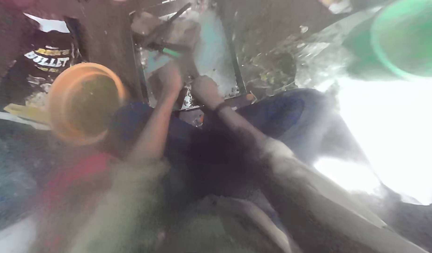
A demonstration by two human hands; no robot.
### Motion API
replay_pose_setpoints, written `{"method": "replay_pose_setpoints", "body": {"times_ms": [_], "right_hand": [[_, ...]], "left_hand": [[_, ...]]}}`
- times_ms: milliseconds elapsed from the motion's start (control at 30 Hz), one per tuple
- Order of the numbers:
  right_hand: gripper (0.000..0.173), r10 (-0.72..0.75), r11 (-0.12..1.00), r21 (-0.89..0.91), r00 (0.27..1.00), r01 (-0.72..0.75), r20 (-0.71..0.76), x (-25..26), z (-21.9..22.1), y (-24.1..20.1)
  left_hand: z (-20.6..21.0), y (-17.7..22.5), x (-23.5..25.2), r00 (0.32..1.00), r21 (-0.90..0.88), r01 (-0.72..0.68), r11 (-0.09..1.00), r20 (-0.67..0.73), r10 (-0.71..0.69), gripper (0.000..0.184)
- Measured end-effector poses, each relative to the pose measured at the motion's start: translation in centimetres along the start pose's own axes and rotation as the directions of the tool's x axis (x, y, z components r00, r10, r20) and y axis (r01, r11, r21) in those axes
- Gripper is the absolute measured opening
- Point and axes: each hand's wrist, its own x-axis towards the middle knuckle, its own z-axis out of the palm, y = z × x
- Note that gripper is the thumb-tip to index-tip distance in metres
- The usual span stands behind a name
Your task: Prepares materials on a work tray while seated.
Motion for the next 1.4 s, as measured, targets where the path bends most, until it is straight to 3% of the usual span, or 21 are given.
{"method": "replay_pose_setpoints", "body": {"times_ms": [67,200,300,400,533,633,767,900,1033,1267,1400], "right_hand": [[0.032,-0.061,0.998,0.003,0.995,0.062,-0.081,3.6,1.2,-0.5],[0.031,-0.049,0.998,0.021,0.995,0.051,-0.087,5.6,2.0,-1.2],[0.025,-0.017,0.999,-0.036,0.995,0.013,-0.100,4.8,2.9,-1.3],[0.033,0.017,0.998,-0.061,0.997,-0.022,-0.075,3.5,4.2,-0.9],[0.021,0.057,0.996,-0.062,0.998,-0.056,0.006,-0.5,5.2,1.1],[0.020,0.019,0.999,0.043,0.993,-0.014,-0.119,-2.1,5.7,2.4],[0.030,0.033,0.999,0.008,0.997,-0.033,-0.065,0.9,2.2,-0.1],[0.032,-0.084,0.996,-0.020,0.993,0.083,-0.082,4.6,1.8,-1.0],[0.033,-0.066,0.998,-0.009,0.994,0.065,-0.084,5.8,2.0,-1.0],[0.026,0.035,0.997,-0.065,0.999,-0.033,0.022,0.6,4.1,2.1],[0.025,-0.012,0.996,0.085,0.996,0.019,-0.083,-3.9,3.0,3.3]], "left_hand": [[0.5,-0.2,0.2,1.000,0.005,0.012,1.000,-0.016,-0.012,0.027],[0.4,-0.1,-0.3,0.999,0.010,0.022,1.000,-0.034,-0.021,0.024],[-0.1,0.5,-0.4,1.000,0.040,0.016,0.999,-0.014,-0.015,0.023],[-0.3,0.5,-0.3,1.000,0.047,0.015,0.999,0.010,-0.015,0.022],[-0.8,0.7,-0.4,0.999,0.005,0.024,1.000,0.042,-0.024,0.024],[-0.5,0.3,-0.4,0.999,-0.028,0.008,1.000,0.038,-0.007,0.025],[0.3,-0.4,-0.2,1.000,-0.015,0.008,1.000,0.004,-0.008,0.023],[0.6,-0.7,-0.2,0.999,0.014,-0.003,1.000,-0.032,0.004,0.025],[0.1,-0.3,-0.4,1.000,0.016,-0.006,1.000,-0.017,0.006,0.023],[0.3,-0.6,0.2,1.000,0.005,-0.016,1.000,-0.003,0.016,0.019],[-0.2,-0.1,-0.6,0.999,0.000,-0.026,1.000,0.025,0.026,0.022]]}}
